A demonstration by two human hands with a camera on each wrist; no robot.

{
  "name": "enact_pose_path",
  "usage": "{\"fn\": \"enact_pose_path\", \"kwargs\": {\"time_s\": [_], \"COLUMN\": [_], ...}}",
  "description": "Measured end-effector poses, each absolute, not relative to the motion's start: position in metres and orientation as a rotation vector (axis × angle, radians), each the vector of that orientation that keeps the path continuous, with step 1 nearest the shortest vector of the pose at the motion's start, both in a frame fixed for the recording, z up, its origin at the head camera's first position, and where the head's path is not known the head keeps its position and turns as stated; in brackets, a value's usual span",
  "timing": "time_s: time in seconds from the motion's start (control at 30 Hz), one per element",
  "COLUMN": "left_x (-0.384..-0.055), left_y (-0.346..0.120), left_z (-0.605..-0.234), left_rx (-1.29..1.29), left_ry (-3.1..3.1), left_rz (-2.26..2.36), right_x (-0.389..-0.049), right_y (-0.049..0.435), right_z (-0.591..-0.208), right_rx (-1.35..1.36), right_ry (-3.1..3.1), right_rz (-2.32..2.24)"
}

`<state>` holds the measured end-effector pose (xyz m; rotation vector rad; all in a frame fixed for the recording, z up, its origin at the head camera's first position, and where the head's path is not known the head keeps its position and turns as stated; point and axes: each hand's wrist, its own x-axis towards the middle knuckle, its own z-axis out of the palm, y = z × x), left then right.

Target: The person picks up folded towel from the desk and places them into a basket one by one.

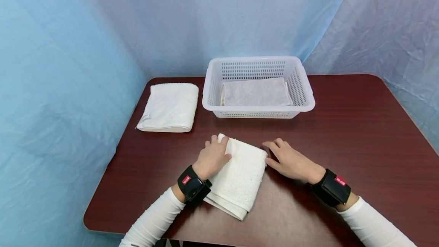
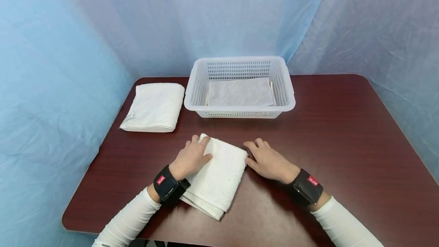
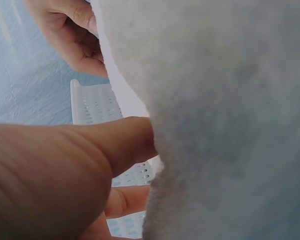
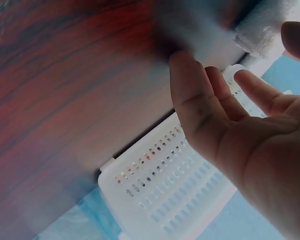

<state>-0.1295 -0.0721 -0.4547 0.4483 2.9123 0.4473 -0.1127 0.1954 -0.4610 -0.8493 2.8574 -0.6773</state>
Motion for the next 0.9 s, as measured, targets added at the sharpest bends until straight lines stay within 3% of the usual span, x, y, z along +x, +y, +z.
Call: {"fn": "enact_pose_path", "kwargs": {"time_s": [0.9], "left_x": [-0.129], "left_y": [-0.076], "left_z": [-0.447], "left_rx": [0.427], "left_ry": [2.877], "left_rz": [0.299], "right_x": [-0.102], "right_y": [0.182], "right_z": [-0.464], "right_rx": [-0.767], "right_ry": [2.735], "right_rz": [-0.825]}}
